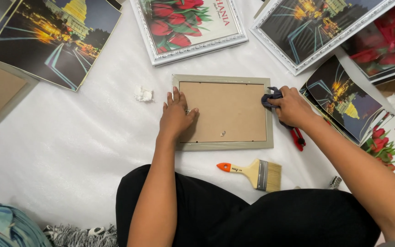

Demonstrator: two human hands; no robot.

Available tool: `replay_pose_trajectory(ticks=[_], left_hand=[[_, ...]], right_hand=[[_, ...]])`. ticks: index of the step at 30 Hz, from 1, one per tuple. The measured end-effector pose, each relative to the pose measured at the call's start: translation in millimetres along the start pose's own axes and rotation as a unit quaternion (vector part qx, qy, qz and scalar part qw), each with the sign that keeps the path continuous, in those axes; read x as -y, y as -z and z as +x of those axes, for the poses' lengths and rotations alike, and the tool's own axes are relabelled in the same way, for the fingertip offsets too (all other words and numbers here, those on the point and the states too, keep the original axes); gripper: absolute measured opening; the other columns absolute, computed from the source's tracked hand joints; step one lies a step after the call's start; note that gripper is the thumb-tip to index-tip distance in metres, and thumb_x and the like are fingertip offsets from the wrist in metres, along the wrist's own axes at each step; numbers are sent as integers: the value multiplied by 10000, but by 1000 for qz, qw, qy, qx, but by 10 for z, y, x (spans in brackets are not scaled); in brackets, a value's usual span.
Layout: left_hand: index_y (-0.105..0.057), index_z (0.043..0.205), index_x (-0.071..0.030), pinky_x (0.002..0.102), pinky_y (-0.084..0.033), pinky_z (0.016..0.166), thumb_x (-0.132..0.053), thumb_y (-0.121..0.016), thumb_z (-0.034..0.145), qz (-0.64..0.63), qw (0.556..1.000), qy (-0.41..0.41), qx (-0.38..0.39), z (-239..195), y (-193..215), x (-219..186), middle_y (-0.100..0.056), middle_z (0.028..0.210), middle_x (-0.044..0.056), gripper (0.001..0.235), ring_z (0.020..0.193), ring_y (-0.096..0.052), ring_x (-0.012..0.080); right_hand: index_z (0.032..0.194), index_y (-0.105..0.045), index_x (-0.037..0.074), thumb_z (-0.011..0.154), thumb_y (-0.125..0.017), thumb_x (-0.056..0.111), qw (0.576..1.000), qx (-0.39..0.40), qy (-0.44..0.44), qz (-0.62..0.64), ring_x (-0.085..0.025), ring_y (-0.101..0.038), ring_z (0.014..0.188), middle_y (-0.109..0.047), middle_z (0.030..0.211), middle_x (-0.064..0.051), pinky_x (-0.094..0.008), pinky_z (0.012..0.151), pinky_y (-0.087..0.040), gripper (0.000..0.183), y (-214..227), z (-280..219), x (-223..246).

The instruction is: Cleaning glass and assembling a picture frame with artwork

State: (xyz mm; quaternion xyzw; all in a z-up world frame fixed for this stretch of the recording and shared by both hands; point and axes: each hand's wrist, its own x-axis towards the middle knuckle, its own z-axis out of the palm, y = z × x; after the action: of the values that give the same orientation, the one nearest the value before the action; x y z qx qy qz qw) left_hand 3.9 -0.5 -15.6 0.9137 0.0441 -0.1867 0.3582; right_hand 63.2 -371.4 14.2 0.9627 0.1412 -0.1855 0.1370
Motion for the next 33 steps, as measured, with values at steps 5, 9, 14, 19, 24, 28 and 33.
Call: replay_pose_trajectory(ticks=[5,9,14,19,24,28,33], left_hand=[[-390,1544,60,591,-209,1224,-408,-620,966,12,1000,-20,-10,40,-50,77,-220,1669,252,779,1551,-189,423],[-410,1532,66,600,-234,1213,-411,-625,963,1,999,-30,-25,39,-60,102,-250,1656,267,773,1540,-218,437],[-475,1480,78,542,-342,1182,-233,-615,985,-122,979,-35,-158,-104,53,24,-411,1557,305,601,1446,-407,436],[-510,1458,-1,596,-465,1005,-333,-624,956,-55,981,53,-176,113,-105,259,-551,1402,240,612,1279,-562,440],[-466,1474,9,582,-496,929,-401,-655,919,-52,980,116,-155,189,-174,372,-584,1324,265,715,1205,-609,449],[-436,1480,44,634,-493,944,-445,-670,911,-150,969,136,-144,206,-124,377,-597,1312,299,786,1220,-607,486],[-470,1459,43,624,-501,968,-530,-694,859,-262,939,154,-160,222,-88,383,-674,1259,249,860,1210,-636,456]], right_hand=[[1294,-740,312,908,-581,237,999,28,10,10,-307,-560,1205,-536,1333,-71,-363,985,-570,424,-173,-261,0],[1304,-736,293,915,-578,208,998,42,5,41,-316,-560,1213,-545,1343,-88,-365,994,-566,428,-107,-495,76],[1311,-728,264,956,-556,222,992,-2,-43,122,-336,-518,1232,-510,1321,-111,-414,979,-575,396,-191,-642,-40],[1303,-731,286,904,-607,234,996,69,-9,57,-344,-533,1242,-524,1307,-109,-406,1022,-570,421,-341,-771,119],[1243,-761,326,858,-638,268,992,122,-8,24,-315,-573,1199,-560,1263,-84,-402,974,-594,409,-508,-936,250],[1253,-767,283,847,-648,324,987,114,-73,81,-353,-619,1125,-564,1184,-112,-437,915,-606,426,-657,-1010,511],[1299,-737,178,851,-637,273,983,74,-90,141,-427,-596,1117,-524,1160,-166,-488,930,-588,469,-469,-1102,1208]])
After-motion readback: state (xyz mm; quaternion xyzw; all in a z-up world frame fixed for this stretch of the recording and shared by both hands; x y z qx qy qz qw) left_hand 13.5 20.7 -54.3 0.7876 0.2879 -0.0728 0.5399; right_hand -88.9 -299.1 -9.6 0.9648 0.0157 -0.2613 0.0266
